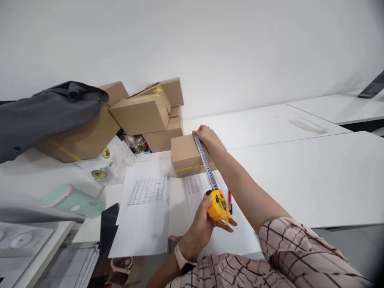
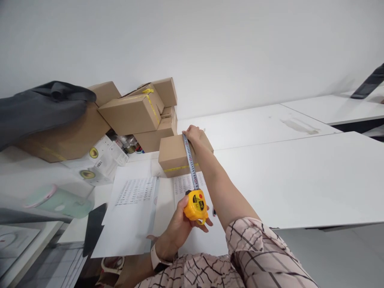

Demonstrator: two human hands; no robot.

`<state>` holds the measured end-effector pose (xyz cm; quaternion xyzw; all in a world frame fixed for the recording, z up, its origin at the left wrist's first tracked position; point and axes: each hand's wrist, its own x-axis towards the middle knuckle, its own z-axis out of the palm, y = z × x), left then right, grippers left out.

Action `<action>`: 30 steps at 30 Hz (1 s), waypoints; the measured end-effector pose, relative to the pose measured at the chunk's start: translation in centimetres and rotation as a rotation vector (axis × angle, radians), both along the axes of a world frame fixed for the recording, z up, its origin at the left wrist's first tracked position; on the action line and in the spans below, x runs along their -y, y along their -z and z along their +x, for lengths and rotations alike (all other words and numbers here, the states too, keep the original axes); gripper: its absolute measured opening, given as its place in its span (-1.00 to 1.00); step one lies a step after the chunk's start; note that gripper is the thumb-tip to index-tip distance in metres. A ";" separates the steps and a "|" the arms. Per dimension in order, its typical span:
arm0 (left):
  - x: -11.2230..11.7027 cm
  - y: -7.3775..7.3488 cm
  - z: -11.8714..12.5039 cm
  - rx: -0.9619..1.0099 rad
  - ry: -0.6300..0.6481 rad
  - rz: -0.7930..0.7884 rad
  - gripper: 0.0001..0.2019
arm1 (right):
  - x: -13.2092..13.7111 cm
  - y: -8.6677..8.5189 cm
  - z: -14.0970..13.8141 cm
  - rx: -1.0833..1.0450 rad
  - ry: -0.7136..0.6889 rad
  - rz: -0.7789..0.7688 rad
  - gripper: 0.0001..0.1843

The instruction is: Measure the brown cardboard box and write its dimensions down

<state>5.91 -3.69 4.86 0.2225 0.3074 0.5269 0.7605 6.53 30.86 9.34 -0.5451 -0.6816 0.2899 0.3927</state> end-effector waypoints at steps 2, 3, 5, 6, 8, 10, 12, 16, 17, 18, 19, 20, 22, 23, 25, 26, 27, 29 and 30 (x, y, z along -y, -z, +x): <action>0.1 -0.1 0.1 0.002 -0.001 -0.005 -0.45 | 0.4 -0.1 0.2 0.047 -0.001 0.027 -0.86; 0.2 -0.2 0.2 0.001 -0.001 -0.012 -0.45 | 0.7 -0.2 0.3 0.071 -0.014 0.027 -0.88; 0.3 -0.3 0.2 -0.003 -0.005 -0.026 -0.44 | 1.3 -0.5 0.7 0.100 -0.067 0.024 -0.91; 0.3 -0.3 0.3 -0.007 -0.008 -0.031 -0.43 | 1.5 -0.6 0.8 0.106 -0.098 0.027 -0.90; 0.3 -0.3 0.3 -0.015 -0.008 -0.032 -0.42 | 1.8 -0.8 1.0 0.122 -0.141 0.044 -0.88; 0.3 -0.3 0.4 -0.015 0.004 -0.029 -0.42 | 1.6 -0.8 0.9 0.168 -0.149 0.048 -0.90; 0.3 -0.2 0.4 -0.004 0.016 -0.023 -0.43 | 1.2 -0.7 0.6 0.222 -0.134 0.038 -0.91; 0.3 -0.1 0.4 0.010 0.024 -0.011 -0.45 | 0.2 -0.3 0.0 0.276 -0.110 0.033 -0.89; 0.3 -0.1 0.4 0.008 0.022 -0.011 -0.44 | 0.0 -0.2 -0.1 0.288 -0.111 0.038 -0.87; 0.3 -0.2 0.4 0.004 0.020 -0.011 -0.44 | -0.1 -0.1 -0.2 0.303 -0.109 0.045 -0.86; 0.3 -0.2 0.5 -0.002 0.016 -0.010 -0.44 | -0.2 0.0 -0.3 0.319 -0.107 0.056 -0.84; 0.3 -0.2 0.6 -0.011 0.010 -0.008 -0.43 | -0.1 0.0 -0.4 0.332 -0.105 0.067 -0.82; 0.2 -0.1 0.8 -0.038 -0.001 -0.013 -0.39 | 0.0 0.0 -0.4 0.344 -0.105 0.078 -0.82; 0.1 -0.1 0.9 -0.057 -0.005 -0.020 -0.36 | 0.2 -0.1 -0.3 0.331 -0.109 0.071 -0.82; 0.0 0.0 0.7 -0.107 -0.010 -0.033 -0.31 | 0.4 -0.3 0.2 0.232 -0.125 0.052 -0.81; 0.0 -0.1 0.4 -0.137 -0.019 -0.033 -0.30 | 0.5 -0.4 0.7 0.145 -0.127 0.053 -0.78; 0.1 -0.2 -0.1 -0.170 -0.037 -0.022 -0.29 | 0.6 -0.4 1.4 0.043 -0.116 0.063 -0.72; 0.3 -0.7 -1.5 -0.234 -0.119 0.023 -0.25 | 0.5 -0.4 3.4 -0.125 -0.060 0.095 -0.62; 0.4 -1.1 -2.4 -0.267 -0.178 0.056 -0.23 | 0.5 -0.4 4.5 -0.211 -0.017 0.120 -0.57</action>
